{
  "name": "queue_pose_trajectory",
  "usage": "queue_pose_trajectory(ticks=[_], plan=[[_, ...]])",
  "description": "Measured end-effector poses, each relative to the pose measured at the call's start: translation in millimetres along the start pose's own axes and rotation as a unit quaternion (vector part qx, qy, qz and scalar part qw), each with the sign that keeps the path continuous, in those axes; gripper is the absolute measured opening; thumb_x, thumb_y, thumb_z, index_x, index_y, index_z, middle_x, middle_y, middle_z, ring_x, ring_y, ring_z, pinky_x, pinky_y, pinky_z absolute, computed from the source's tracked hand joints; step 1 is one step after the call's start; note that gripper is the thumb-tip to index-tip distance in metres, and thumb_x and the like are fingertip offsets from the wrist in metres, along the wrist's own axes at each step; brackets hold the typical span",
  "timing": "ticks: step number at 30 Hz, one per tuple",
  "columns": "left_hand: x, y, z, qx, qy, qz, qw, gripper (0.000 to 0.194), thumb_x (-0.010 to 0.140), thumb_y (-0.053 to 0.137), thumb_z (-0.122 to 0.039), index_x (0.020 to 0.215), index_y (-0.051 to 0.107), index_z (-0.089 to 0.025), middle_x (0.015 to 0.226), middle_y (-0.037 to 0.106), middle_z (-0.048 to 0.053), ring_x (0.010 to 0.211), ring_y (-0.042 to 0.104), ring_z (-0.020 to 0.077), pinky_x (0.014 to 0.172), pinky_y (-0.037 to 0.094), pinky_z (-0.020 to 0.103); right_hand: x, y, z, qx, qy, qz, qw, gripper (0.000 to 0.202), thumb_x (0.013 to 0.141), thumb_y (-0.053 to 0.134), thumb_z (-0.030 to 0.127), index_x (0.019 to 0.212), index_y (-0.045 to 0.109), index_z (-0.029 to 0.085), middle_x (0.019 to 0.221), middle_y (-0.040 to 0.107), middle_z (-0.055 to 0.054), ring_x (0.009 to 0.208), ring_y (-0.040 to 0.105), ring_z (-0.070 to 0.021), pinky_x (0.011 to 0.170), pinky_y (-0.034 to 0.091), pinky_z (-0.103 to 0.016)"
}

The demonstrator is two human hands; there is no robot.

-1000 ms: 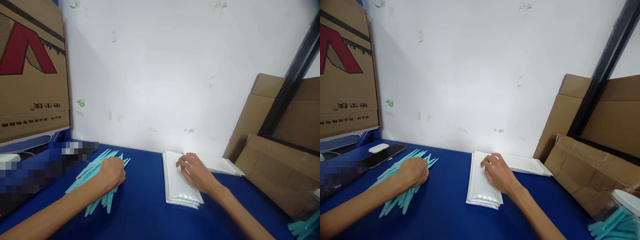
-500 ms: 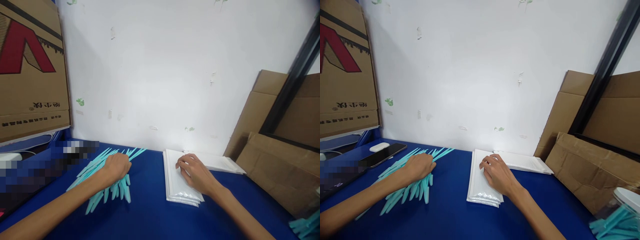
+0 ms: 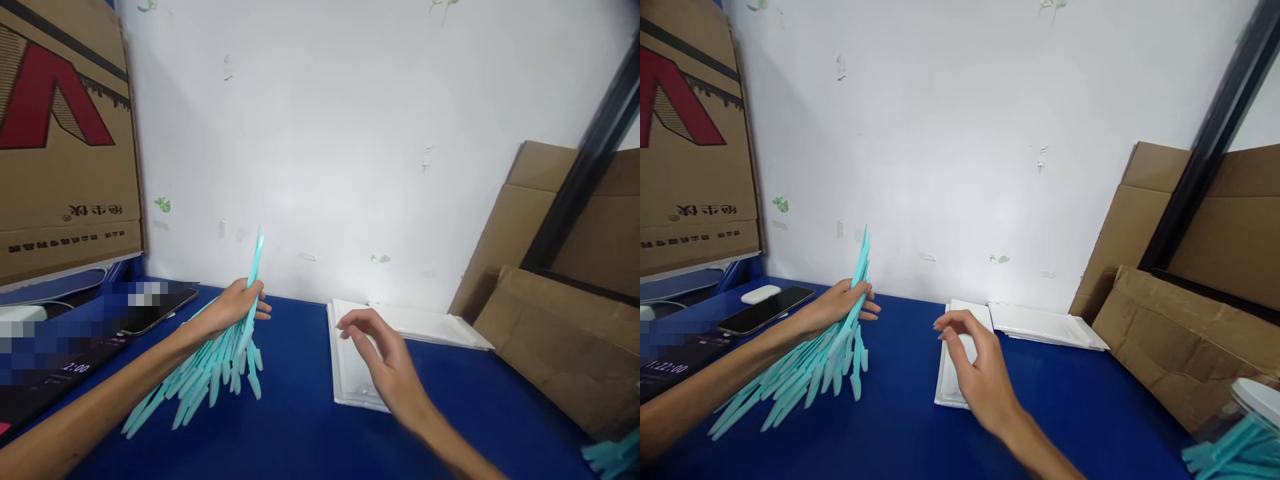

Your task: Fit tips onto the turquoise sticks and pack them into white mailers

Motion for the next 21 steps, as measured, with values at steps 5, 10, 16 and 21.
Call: queue_pose_trajectory(ticks=[5,10,16,21], plan=[[-11,10.8,-10,-0.070,0.030,-0.033,0.997,0.039,0.088,0.040,-0.050,0.084,0.057,-0.016,0.064,0.070,0.009,0.059,0.063,0.0216,0.056,0.046,0.030,-23,74,8,0.359,0.298,0.115,0.877,0.047,0.098,0.045,0.055,0.133,0.050,0.023,0.133,0.055,-0.011,0.121,0.057,-0.0252,0.098,0.049,-0.041],[-28,31.9,-19,-0.103,0.104,-0.065,0.987,0.039,0.094,0.038,-0.048,0.072,0.054,-0.019,0.058,0.063,0.002,0.056,0.057,0.0177,0.060,0.045,0.029,-27,103,-9,0.280,0.286,0.161,0.902,0.069,0.085,0.066,0.057,0.141,0.045,0.021,0.133,0.053,-0.013,0.109,0.062,-0.0234,0.080,0.055,-0.033],[-52,55.6,-23,-0.130,0.194,-0.056,0.971,0.037,0.100,0.035,-0.046,0.080,0.052,-0.020,0.064,0.059,-0.001,0.059,0.059,0.0166,0.058,0.047,0.027,-29,102,-18,0.184,0.236,0.191,0.935,0.047,0.079,0.076,0.038,0.119,0.060,0.021,0.101,0.065,-0.004,0.078,0.065,-0.0152,0.066,0.050,-0.025],[-63,69.0,-14,-0.145,0.160,-0.029,0.976,0.033,0.100,0.037,-0.050,0.100,0.053,-0.022,0.068,0.060,-0.002,0.050,0.056,0.0143,0.045,0.045,0.024,-33,102,-18,0.219,0.203,0.198,0.934,0.039,0.077,0.065,0.013,0.115,0.058,0.021,0.083,0.065,0.001,0.077,0.065,-0.0160,0.069,0.049,-0.026]])
Point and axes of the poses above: each hand's wrist, its own x-axis towards the middle knuckle, its own y-axis out of the palm, z = x × y, the point moved 3 cm from there along x, towards the middle knuckle
